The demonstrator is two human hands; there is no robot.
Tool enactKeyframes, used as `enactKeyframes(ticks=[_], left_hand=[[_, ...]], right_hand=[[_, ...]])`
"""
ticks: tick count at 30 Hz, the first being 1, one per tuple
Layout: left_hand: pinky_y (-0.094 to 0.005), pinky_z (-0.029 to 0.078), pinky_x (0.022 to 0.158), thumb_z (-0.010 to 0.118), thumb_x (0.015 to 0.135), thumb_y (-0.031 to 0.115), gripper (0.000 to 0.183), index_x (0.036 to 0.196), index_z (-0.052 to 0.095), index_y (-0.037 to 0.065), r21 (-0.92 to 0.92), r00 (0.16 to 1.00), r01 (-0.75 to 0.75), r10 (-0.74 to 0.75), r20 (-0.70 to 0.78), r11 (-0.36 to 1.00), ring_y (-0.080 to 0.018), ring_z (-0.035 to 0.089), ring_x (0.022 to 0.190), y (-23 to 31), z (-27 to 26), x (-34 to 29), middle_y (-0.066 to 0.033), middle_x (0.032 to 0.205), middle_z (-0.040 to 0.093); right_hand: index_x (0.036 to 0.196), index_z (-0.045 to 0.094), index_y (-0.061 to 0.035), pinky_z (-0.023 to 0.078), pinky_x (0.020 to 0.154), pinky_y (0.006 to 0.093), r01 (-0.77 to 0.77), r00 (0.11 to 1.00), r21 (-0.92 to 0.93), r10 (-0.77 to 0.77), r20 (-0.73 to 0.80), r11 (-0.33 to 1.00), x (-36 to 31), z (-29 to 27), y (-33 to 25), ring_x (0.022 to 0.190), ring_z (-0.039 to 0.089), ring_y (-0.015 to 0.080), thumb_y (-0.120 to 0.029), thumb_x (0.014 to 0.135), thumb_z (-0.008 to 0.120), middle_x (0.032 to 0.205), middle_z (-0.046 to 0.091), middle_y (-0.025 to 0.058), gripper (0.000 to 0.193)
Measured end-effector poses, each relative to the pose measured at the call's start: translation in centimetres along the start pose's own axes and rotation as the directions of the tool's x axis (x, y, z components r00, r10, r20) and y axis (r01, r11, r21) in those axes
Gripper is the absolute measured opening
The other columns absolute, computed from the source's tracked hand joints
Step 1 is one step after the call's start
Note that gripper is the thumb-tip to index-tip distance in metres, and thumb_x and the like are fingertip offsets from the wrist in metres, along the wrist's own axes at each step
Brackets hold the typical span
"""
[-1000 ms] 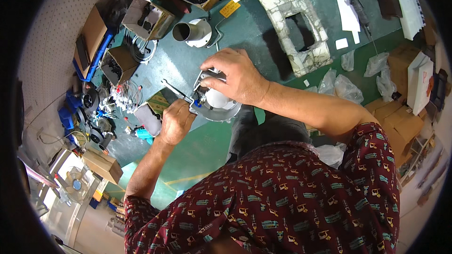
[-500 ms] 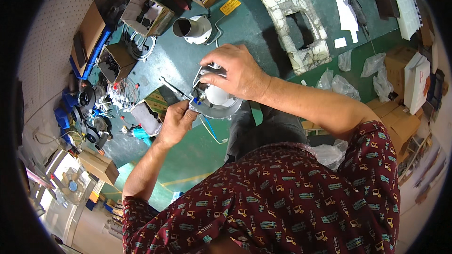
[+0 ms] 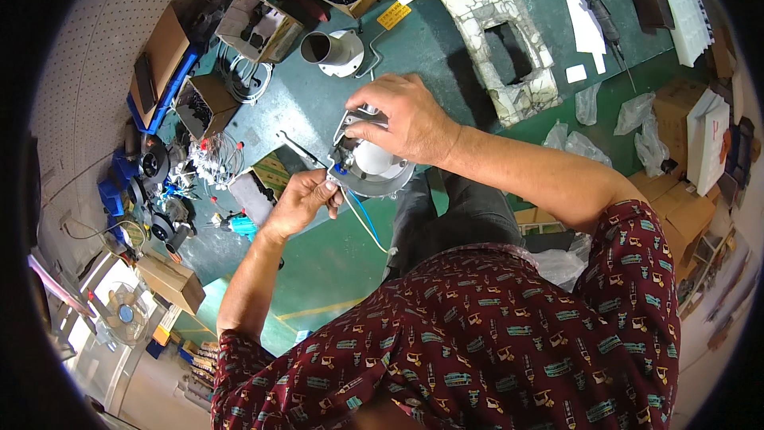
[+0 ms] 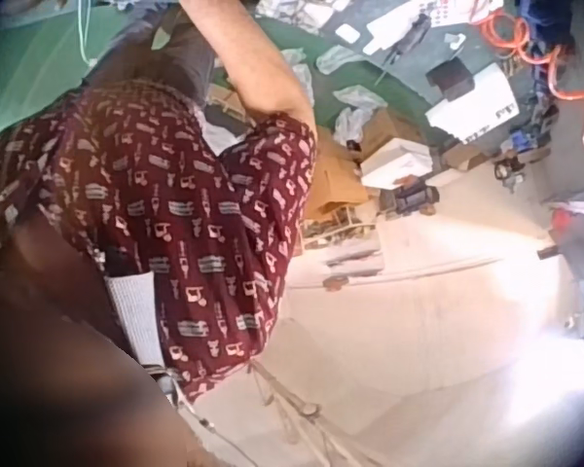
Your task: The person assembles a cylindrical electronic component on a workbench. They use a cordless drill to fasten parts, a pneumatic tool to clean the assembly, and a wrench to tighten fittings. The person handles wires and small parts throughout the process.
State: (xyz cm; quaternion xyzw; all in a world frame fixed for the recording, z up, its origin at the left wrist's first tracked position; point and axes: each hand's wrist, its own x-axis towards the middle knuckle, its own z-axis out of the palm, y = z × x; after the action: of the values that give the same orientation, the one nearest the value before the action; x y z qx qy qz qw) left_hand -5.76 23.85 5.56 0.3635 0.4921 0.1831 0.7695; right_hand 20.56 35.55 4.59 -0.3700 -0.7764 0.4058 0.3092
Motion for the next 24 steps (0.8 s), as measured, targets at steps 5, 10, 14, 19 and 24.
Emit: enactKeyframes(ticks=[5, 10, 14, 19, 24], left_hand=[[-0.0364, 0.051, 0.06, 0.074, 0.097, 0.017, 0.024, 0.087, 0.064, -0.003, 0.416, 0.979, -0.082, 0.151, -0.137, 0.906, -0.0183, 0.062, 0.064, 0.4, 0.7, 0.0, -0.0076, 0.077, 0.065], [-0.0454, 0.052, 0.061, 0.079, 0.08, 0.005, 0.023, 0.078, 0.057, -0.002, 0.854, 0.803, -0.266, 0.593, -0.06, 0.447, -0.039, 0.063, 0.069, 0.3, 1.8, 0.7, -0.0179, 0.074, 0.059], [-0.0346, 0.049, 0.061, 0.071, 0.099, 0.017, 0.023, 0.089, 0.063, -0.003, 0.518, 0.957, -0.106, 0.23, -0.18, 0.849, -0.0209, 0.059, 0.066, 0.5, 1.5, 0.0, -0.0102, 0.078, 0.062], [-0.0289, 0.051, 0.062, 0.057, 0.11, 0.03, 0.031, 0.103, 0.068, 0.001, -0.239, 0.989, -0.078, 0.045, -0.139, 0.968, -0.0124, 0.058, 0.068, -3.3, 2.2, 0.1, -0.0041, 0.084, 0.066], [-0.0294, 0.049, 0.061, 0.061, 0.107, 0.033, 0.029, 0.103, 0.069, 0.006, -0.76, 0.998, 0.011, -0.058, -0.035, 0.65, -0.0135, 0.061, 0.071, -4.3, 4.0, -0.1, -0.0039, 0.084, 0.068]], right_hand=[[0.104, 0.07, -0.009, 0.049, 0.087, 0.043, 0.0, 1.0, 0.025, 0.0, -0.001, 1.0, 0.2, 0.1, 0.0, 0.096, 0.069, 0.0266, -0.026, 0.084, 0.083, 0.099, 0.074, 0.0055, 0.029], [0.104, 0.07, -0.0078, 0.051, 0.087, 0.044, 0.005, 1.0, 0.066, -0.005, -0.004, 0.998, 0.4, 0.0, 0.0, 0.097, 0.069, 0.0291, -0.025, 0.083, 0.083, 0.1, 0.074, 0.0072, 0.03], [0.105, 0.07, -0.0068, 0.053, 0.087, 0.0448, 0.007, 1.0, 0.067, -0.007, 0.008, 0.998, 0.5, -0.1, 0.0, 0.097, 0.07, 0.0309, -0.023, 0.083, 0.083, 0.099, 0.074, 0.009, 0.03], [0.106, 0.072, -0.0034, 0.055, 0.088, 0.0425, 0.013, 0.998, 0.046, -0.016, 0.053, 0.999, 0.6, -0.4, -0.4, 0.099, 0.071, 0.0311, -0.023, 0.082, 0.086, 0.103, 0.075, 0.0117, 0.033], [0.11, 0.072, -0.0033, 0.055, 0.088, 0.0444, 0.063, 0.987, 0.125, -0.081, 0.14, 0.99, 1.5, -0.3, 0.2, 0.099, 0.071, 0.0343, -0.025, 0.083, 0.084, 0.105, 0.075, 0.0152, 0.037]])
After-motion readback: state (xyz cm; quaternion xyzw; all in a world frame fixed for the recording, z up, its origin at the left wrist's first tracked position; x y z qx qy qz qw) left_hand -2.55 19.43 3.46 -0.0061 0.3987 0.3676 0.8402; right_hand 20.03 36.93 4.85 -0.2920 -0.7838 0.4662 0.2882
